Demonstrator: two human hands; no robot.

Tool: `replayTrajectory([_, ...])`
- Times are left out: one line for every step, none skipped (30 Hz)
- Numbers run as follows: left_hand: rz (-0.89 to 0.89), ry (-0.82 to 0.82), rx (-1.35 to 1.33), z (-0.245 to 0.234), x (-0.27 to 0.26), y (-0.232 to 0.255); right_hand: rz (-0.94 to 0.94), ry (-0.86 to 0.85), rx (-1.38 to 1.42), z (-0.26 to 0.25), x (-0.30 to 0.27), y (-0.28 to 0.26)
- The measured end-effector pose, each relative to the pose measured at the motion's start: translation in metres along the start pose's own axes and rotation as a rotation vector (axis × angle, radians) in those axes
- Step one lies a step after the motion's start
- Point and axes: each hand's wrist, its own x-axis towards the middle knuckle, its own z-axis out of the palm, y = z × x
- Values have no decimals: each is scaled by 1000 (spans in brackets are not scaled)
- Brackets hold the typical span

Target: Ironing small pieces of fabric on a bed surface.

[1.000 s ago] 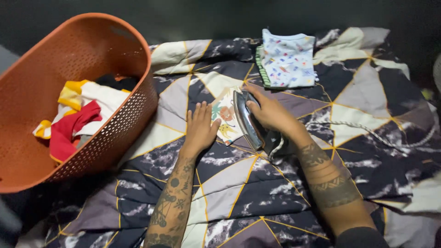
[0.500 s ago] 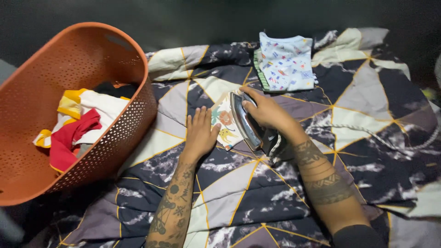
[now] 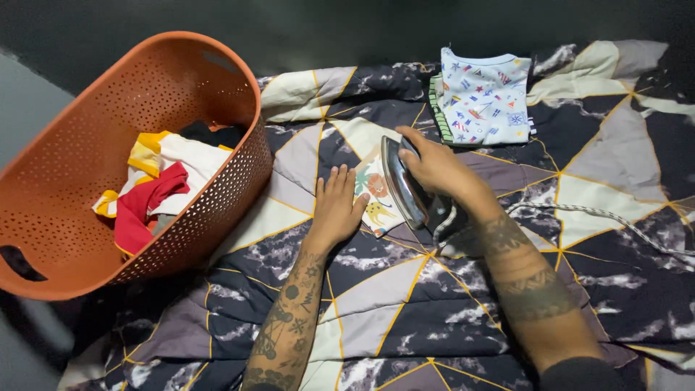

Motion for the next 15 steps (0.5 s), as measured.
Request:
replayTrajectory([-1,5,-4,0,0,0,-2,0,-6,3,-7,7])
replayTrajectory([-4,1,-5,-1,1,0,-70,30,-7,5,-15,14])
replayTrajectory([-7,-3,-8,0,2,1,-137,59,-10,7,-23,21])
replayTrajectory([-7,2,-14,0,3,1,-138,59,-17,1,-31,11])
replayTrajectory([-4,3,-5,1,1,0,-80,29,-22,-3,-41,1])
replayTrajectory([-2,4,3,1,0,0,-22,0,-27,-6,-50,-10])
replayTrajectory([-7,8,2,1,1,0,-26,-4,-30,-11,-52,-20])
replayTrajectory([-12,5,-2,0,1,0,76,-41,-45,-17,-53,-29])
replayTrajectory([-17,-5,-5,1,-1,1,183,-81,-56,-20,-57,-38])
replayTrajectory([-22,-9,-6,3,-4,1,184,-87,-55,-18,-60,-39])
replayTrajectory([-12,15,-8,2,-2,0,197,-83,-54,-18,-58,-42])
replayTrajectory([-2,40,-9,1,1,-1,209,-79,-53,-18,-56,-44])
replayTrajectory([-5,47,-8,1,2,-1,203,-80,-56,-13,-48,-27])
replayTrajectory([-8,36,-2,2,4,-1,-4,9,-52,-8,-40,-10])
replayTrajectory([-18,20,1,4,2,-1,-209,87,-45,-1,-32,9])
